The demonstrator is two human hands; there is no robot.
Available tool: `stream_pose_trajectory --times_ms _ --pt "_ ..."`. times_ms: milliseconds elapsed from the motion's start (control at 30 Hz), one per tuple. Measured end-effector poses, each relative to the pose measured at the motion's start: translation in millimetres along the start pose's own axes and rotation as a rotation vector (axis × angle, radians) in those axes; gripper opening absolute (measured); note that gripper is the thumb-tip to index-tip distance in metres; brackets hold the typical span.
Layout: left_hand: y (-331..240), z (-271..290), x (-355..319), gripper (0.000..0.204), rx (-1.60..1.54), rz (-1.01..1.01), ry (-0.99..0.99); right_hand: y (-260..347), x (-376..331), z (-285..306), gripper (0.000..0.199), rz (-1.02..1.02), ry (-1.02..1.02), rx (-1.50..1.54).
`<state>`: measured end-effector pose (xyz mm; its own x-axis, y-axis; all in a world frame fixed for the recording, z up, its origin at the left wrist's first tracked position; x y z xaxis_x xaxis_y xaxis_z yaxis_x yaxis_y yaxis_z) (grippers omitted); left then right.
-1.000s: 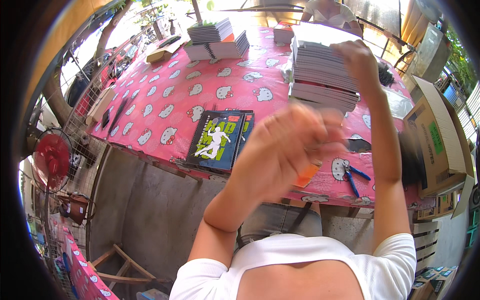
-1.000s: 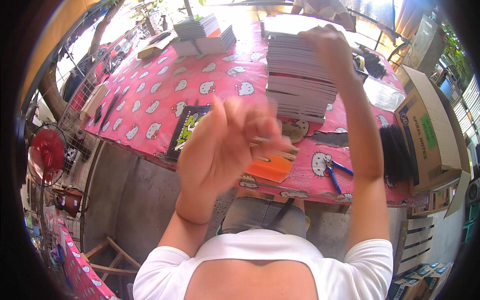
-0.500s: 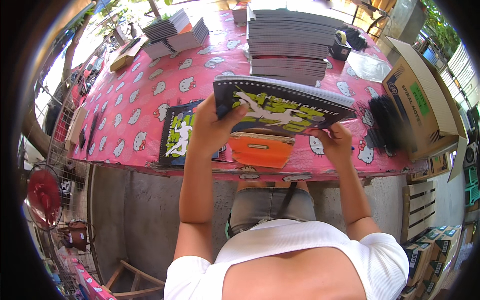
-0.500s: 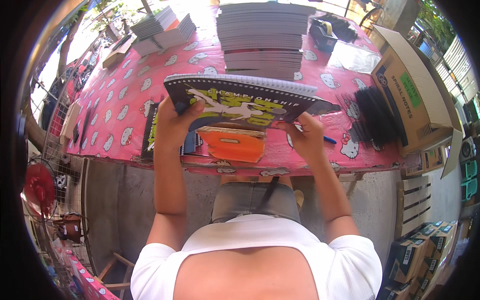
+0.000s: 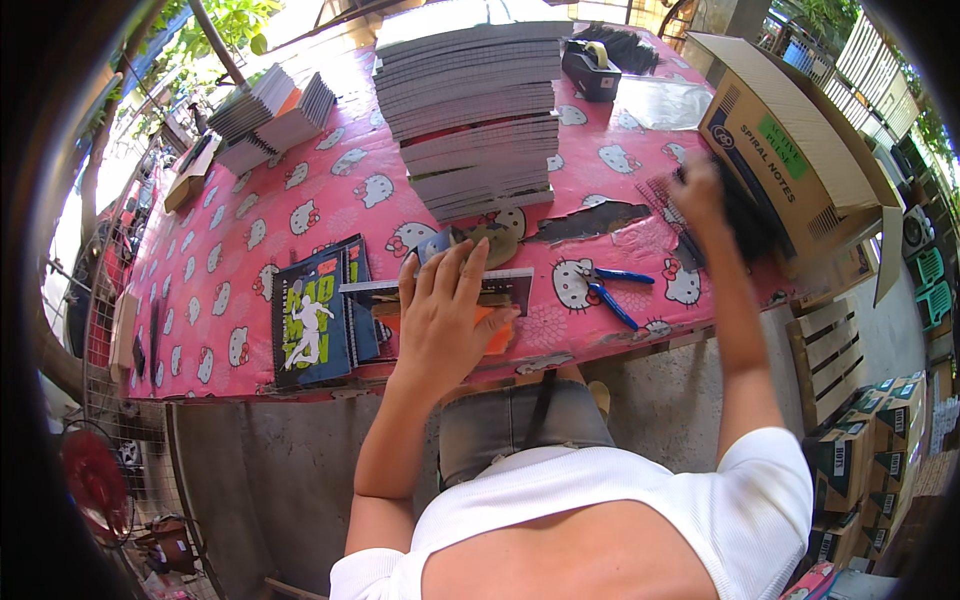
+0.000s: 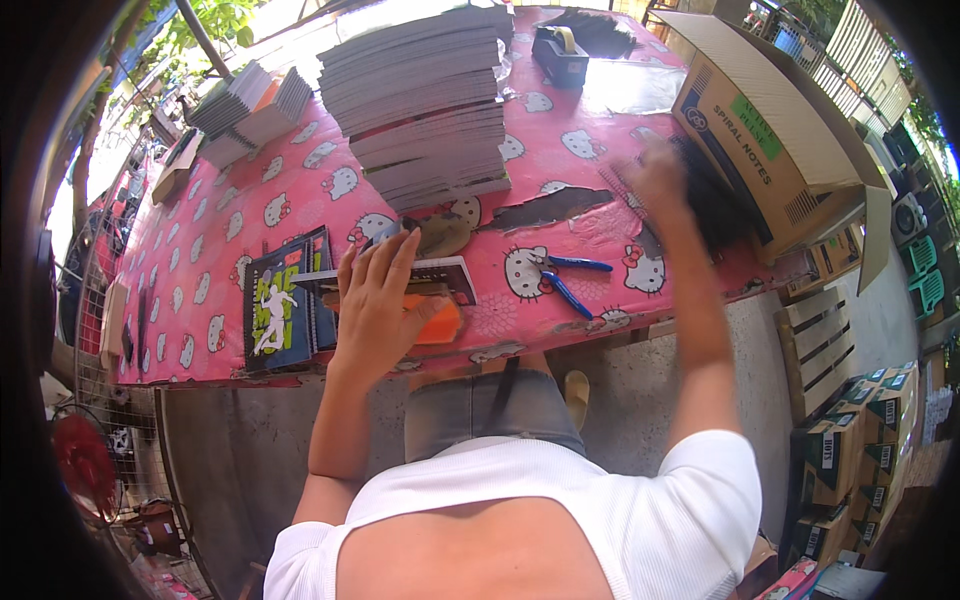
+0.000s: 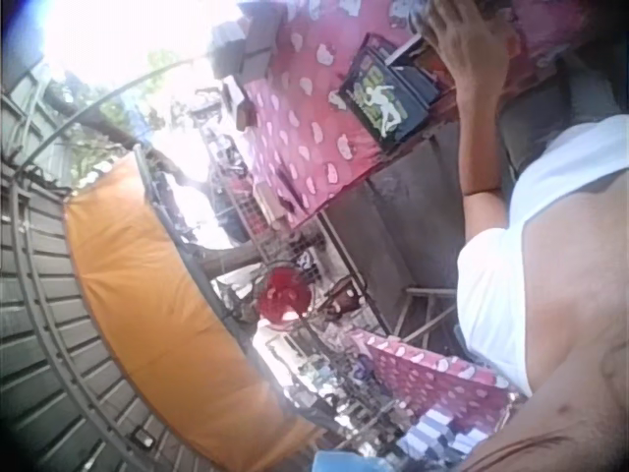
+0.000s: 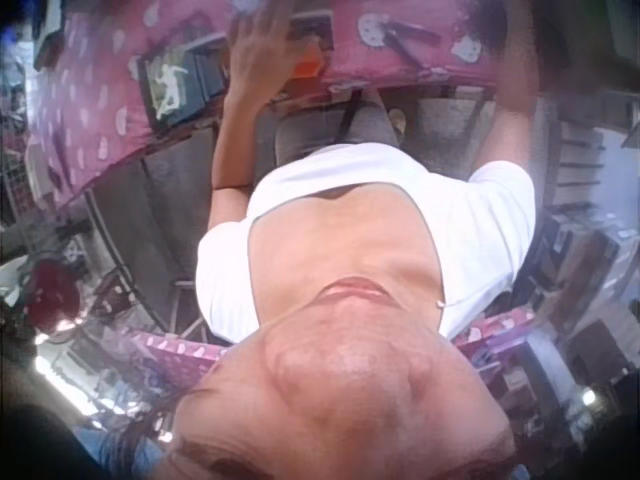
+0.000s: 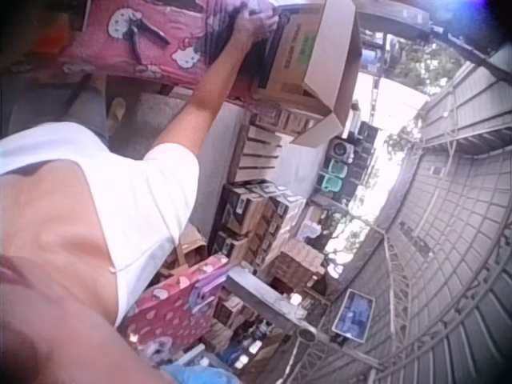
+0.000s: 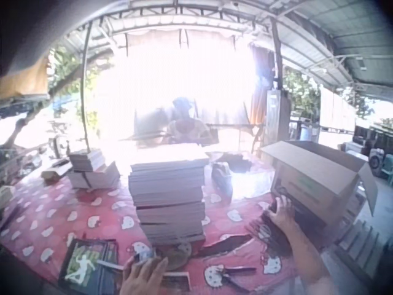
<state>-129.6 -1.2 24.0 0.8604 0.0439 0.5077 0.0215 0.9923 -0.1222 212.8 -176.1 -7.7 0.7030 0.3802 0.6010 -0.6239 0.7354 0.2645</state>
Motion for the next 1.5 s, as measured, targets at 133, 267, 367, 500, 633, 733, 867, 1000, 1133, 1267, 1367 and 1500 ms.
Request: stream_pose_trajectory --times_ms 133,267,367,500,633,733,867,1000,1133,1267,1367,1500 --pt "-4 -6 9 0.068 0.022 -0.021 -0.072 -175 43 -13 0.096 -0.375 0.104 -0.454" --pt "-2 2 3 0.068 0.046 0.020 -0.060 -131 -22 -49 0.102 -0.543 0.312 -0.609" --pt "-2 1 5 0.066 0.043 0.000 -0.085 -95 -63 -61 0.103 -0.441 0.277 -0.562" --pt "3 4 3 0.052 0.004 0.015 -0.167 -42 -54 -33 0.073 -0.376 0.269 -0.383" --pt "17 -1 -5 0.032 -0.165 0.041 -0.234 -4 -45 -59 0.046 -0.177 0.325 -0.124" --pt "16 8 0 0.016 -0.233 0.040 -0.406 -15 -42 -84 0.025 -0.165 0.278 -0.211" --pt "2 28 -5 0.015 0.015 0.049 -0.522 52 -40 -22 0.021 -0.010 0.169 0.218" --pt "16 13 -8 0.017 -0.169 0.055 -0.476 180 -105 42 0.033 0.245 0.399 0.812" --pt "8 17 2 0.015 -0.206 0.052 -0.419 200 -116 61 0.017 0.185 0.371 0.914" --pt "7 16 -4 0.016 -0.199 0.034 -0.448 202 -108 63 0.027 0.157 0.415 0.853" --pt "9 18 -6 0.016 -0.197 0.062 -0.471 202 -103 48 0.023 0.040 0.573 0.865" --pt "10 16 -6 0.017 -0.188 0.069 -0.510 214 -106 49 0.015 0.145 0.586 0.914"
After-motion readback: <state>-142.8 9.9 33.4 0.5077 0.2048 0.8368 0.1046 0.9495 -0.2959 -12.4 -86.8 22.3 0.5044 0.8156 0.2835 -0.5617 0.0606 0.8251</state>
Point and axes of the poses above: each hand's wrist, its own x-axis towards the middle knuckle, its own z-axis out of the back of the hand, y = z × x, the point moved 10 cm from there along x, towards the middle knuckle, and after that the axes turned 10 degrees about -z, right-handed, at the moved point
